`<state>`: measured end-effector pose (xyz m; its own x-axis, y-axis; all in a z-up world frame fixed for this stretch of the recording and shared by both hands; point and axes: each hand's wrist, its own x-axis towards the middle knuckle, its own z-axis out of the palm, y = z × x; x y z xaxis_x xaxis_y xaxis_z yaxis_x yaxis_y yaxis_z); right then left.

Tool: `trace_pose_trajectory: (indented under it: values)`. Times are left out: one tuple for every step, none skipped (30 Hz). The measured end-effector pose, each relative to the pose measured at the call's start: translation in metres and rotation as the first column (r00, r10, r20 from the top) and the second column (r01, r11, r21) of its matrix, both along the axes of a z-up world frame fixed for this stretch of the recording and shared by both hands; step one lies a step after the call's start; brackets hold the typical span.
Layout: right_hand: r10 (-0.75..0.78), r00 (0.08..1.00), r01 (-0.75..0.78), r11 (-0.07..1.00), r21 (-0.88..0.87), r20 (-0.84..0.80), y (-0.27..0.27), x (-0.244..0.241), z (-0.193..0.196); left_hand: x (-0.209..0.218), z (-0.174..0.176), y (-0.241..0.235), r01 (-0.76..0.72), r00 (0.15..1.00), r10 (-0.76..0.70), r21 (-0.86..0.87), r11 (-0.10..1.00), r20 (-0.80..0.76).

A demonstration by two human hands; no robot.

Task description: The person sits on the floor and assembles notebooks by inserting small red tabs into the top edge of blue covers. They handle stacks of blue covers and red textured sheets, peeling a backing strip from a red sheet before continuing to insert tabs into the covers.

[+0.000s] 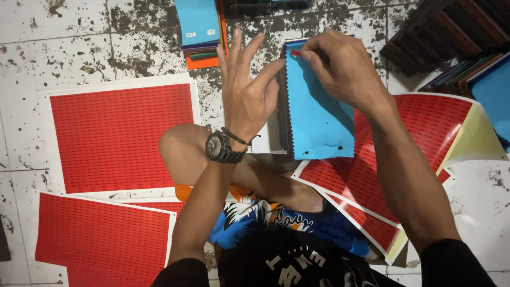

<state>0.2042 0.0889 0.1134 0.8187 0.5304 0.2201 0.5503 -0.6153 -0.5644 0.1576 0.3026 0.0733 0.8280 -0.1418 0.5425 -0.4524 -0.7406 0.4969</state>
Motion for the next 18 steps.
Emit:
trace_pose_trajectory:
  values:
    - [0.008,1.0,-0.008,1.0,-0.006,0.003,0.0,0.002,-0.002,0.002,0.0,0.002,0.022,0.999,-0.024,0.063,0.998,0.027]
    - [0.009,1.0,-0.009,1.0,-0.004,0.011,0.003,0.002,-0.001,0.003,0.0,0.004,0.02,0.999,-0.022,0.065,0.998,0.036]
    - [0.0,1.0,0.0,1.0,0.002,0.002,0.006,0.002,0.0,0.004,0.0,0.005,0.021,0.999,-0.023,0.083,0.996,0.034]
    - [-0.01,1.0,0.01,1.0,0.009,-0.012,0.008,0.001,0.001,0.004,-0.001,0.006,0.022,0.999,-0.024,0.1,0.995,0.027]
    - [-0.008,1.0,0.008,1.0,0.01,-0.009,0.009,0.001,0.001,0.005,0.0,0.006,0.02,0.999,-0.023,0.101,0.995,0.031]
    - [-0.034,0.999,0.034,0.999,-0.001,-0.016,0.01,0.0,0.002,0.006,0.001,0.006,0.022,0.998,-0.029,0.134,0.991,0.048]
    - [-0.06,0.998,0.059,0.998,-0.012,-0.023,0.011,0.0,0.002,0.006,0.001,0.006,0.024,0.997,-0.035,0.167,0.986,0.065]
    - [-0.058,0.998,0.058,0.998,-0.012,-0.025,0.011,0.0,0.0,0.006,0.0,0.006,0.023,0.997,-0.034,0.168,0.986,0.063]
    - [-0.065,0.998,0.065,0.998,-0.018,-0.011,0.011,0.0,-0.003,0.007,-0.001,0.006,0.028,0.997,-0.041,0.184,0.983,0.068]
    - [-0.073,0.997,0.073,0.997,-0.024,0.007,0.01,0.002,-0.004,0.009,-0.001,0.005,0.033,0.996,-0.049,0.2,0.979,0.077]
    - [-0.073,0.997,0.073,0.997,-0.023,0.011,0.011,0.002,-0.005,0.01,-0.002,0.005,0.033,0.996,-0.05,0.2,0.979,0.081]
    - [-0.082,0.997,0.082,0.997,-0.012,-0.003,0.012,0.002,-0.005,0.011,-0.004,0.005,0.025,0.995,-0.046,0.223,0.974,0.089]
    - [-0.09,0.996,0.09,0.996,-0.001,-0.016,0.013,0.002,-0.005,0.011,-0.005,0.005,0.017,0.994,-0.042,0.246,0.969,0.097]
    - [-0.091,0.996,0.091,0.996,0.0,-0.013,0.013,0.003,-0.007,0.012,-0.008,0.005,0.017,0.994,-0.043,0.246,0.969,0.099]
    - [-0.113,0.993,0.113,0.994,-0.016,-0.024,0.014,0.004,-0.009,0.013,-0.011,0.005,-0.007,0.996,-0.021,0.33,0.944,0.082]
    - [-0.135,0.99,0.134,0.99,-0.033,-0.033,0.014,0.005,-0.011,0.015,-0.014,0.005,-0.03,0.998,0.002,0.412,0.911,0.069]
    - [-0.136,0.99,0.135,0.99,-0.032,-0.03,0.015,0.006,-0.014,0.017,-0.012,0.004,-0.031,0.997,0.001,0.412,0.911,0.072]
    - [-0.153,0.988,0.153,0.986,-0.061,0.007,0.015,0.006,-0.018,0.018,-0.01,0.003,-0.053,0.999,0.04,0.525,0.849,0.036]
